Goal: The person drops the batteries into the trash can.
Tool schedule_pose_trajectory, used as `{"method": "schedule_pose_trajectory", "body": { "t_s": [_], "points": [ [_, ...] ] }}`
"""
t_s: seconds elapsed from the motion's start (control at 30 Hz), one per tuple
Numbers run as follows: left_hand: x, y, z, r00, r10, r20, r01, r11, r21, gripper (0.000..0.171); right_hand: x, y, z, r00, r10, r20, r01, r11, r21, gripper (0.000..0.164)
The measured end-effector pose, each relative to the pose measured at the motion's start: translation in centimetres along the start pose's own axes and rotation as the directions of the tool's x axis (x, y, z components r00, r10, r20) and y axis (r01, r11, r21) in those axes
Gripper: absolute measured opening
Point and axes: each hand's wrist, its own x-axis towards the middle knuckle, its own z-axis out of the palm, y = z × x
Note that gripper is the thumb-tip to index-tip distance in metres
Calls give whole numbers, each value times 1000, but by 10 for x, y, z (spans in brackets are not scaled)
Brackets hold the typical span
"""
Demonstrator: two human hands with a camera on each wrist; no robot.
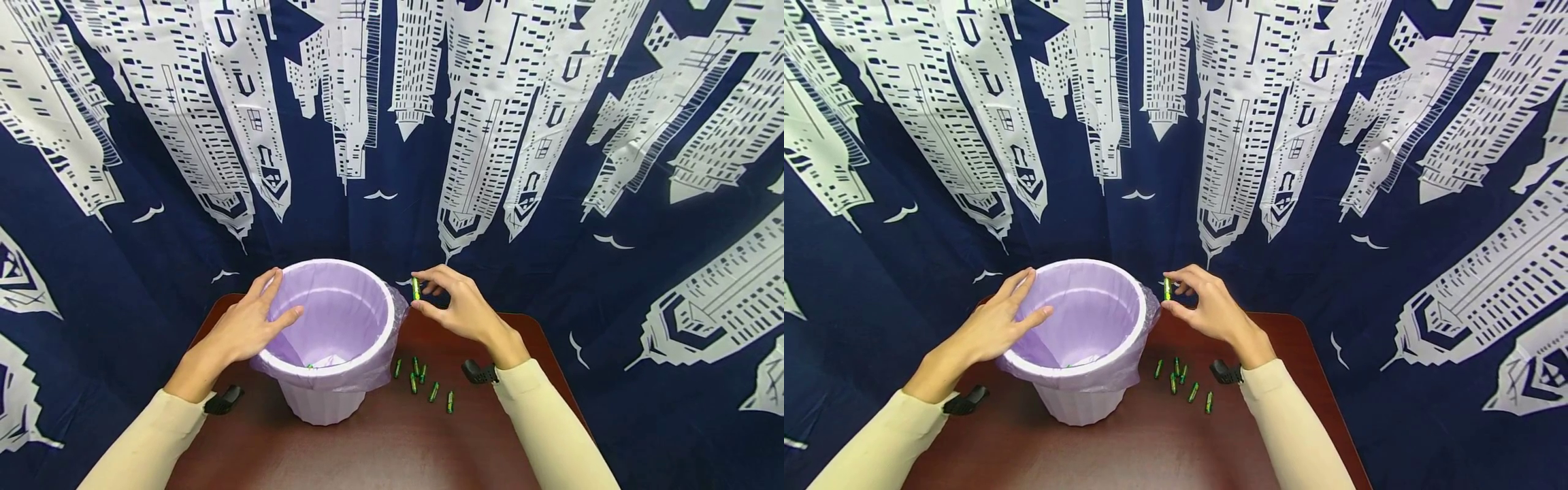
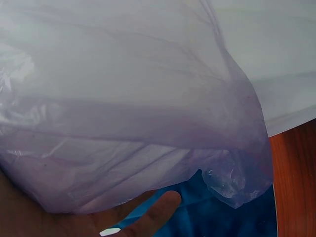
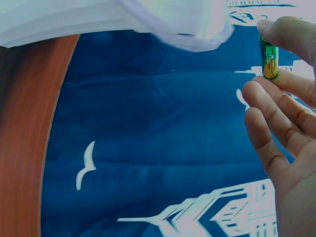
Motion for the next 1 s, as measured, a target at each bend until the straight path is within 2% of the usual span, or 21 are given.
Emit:
{"method": "schedule_pose_trajectory", "body": {
  "t_s": [0.27,0.6,0.8,1.0],
  "points": [
    [0,2,1,1000,-1,1,1,1000,-2,107,32,-15,-1,996,-83,10,83,996,19,52],
    [0,2,3,1000,5,-1,-5,1000,-1,108,74,-38,7,992,-124,38,122,991,51,52],
    [-1,2,2,1000,9,-9,-9,1000,11,107,100,-54,12,984,-138,111,132,989,62,51],
    [0,1,2,1000,2,7,-2,1000,9,108,122,-73,22,972,-105,210,93,994,65,50]
  ]
}}
